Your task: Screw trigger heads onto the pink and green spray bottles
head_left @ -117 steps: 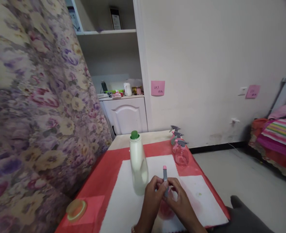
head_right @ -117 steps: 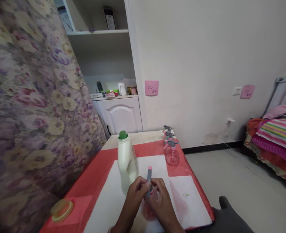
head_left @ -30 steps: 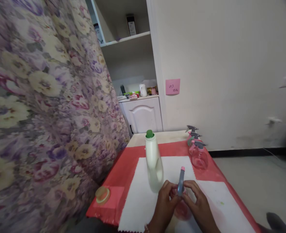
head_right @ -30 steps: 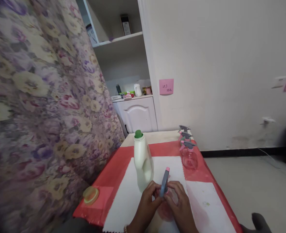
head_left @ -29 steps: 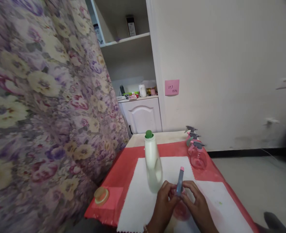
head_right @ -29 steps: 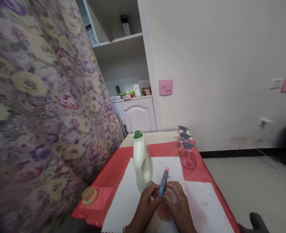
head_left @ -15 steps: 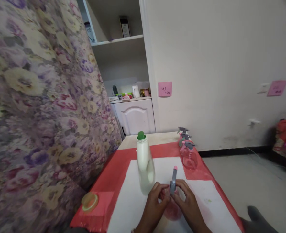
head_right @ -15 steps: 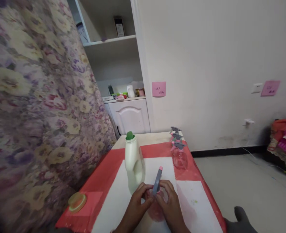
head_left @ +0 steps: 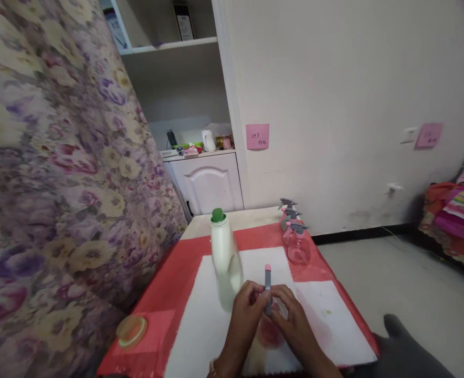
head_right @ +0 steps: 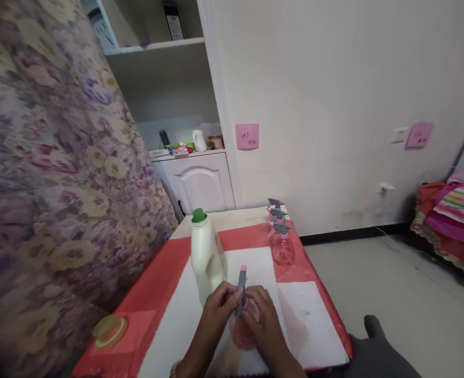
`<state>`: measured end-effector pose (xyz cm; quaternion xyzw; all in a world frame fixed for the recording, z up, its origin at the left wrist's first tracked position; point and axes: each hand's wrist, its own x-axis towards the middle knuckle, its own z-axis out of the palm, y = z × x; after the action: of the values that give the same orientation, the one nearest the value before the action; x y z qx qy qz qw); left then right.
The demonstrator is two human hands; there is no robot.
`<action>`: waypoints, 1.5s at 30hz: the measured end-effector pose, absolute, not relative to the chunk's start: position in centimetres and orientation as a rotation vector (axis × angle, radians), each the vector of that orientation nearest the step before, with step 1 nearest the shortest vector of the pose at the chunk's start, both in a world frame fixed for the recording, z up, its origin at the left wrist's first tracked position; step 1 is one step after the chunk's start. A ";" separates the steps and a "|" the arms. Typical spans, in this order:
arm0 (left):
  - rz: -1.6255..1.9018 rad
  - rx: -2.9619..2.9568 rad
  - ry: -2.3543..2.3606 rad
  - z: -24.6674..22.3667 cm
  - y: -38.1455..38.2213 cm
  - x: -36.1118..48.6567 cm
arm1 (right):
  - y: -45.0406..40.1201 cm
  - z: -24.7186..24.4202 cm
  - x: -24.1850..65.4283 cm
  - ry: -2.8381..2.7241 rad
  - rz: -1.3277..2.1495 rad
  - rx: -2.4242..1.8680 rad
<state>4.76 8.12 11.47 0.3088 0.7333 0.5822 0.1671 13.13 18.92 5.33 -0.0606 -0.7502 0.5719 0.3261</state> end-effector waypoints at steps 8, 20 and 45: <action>1.718 0.869 2.135 11.1 8.1 5.2 | 18.4 4.9 12.9 -1.942 1.448 -0.208; 1.727 0.933 2.126 9.1 6.4 4.6 | 19.7 2.0 14.4 -2.067 1.554 -0.360; 1.513 1.044 2.135 2.9 5.3 4.1 | 21.2 -1.4 14.6 -2.073 1.550 -0.192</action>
<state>4.11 5.30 2.86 0.3659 0.7478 0.5299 0.1615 14.59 21.17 -1.42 -0.0712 -0.7690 0.5752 0.2697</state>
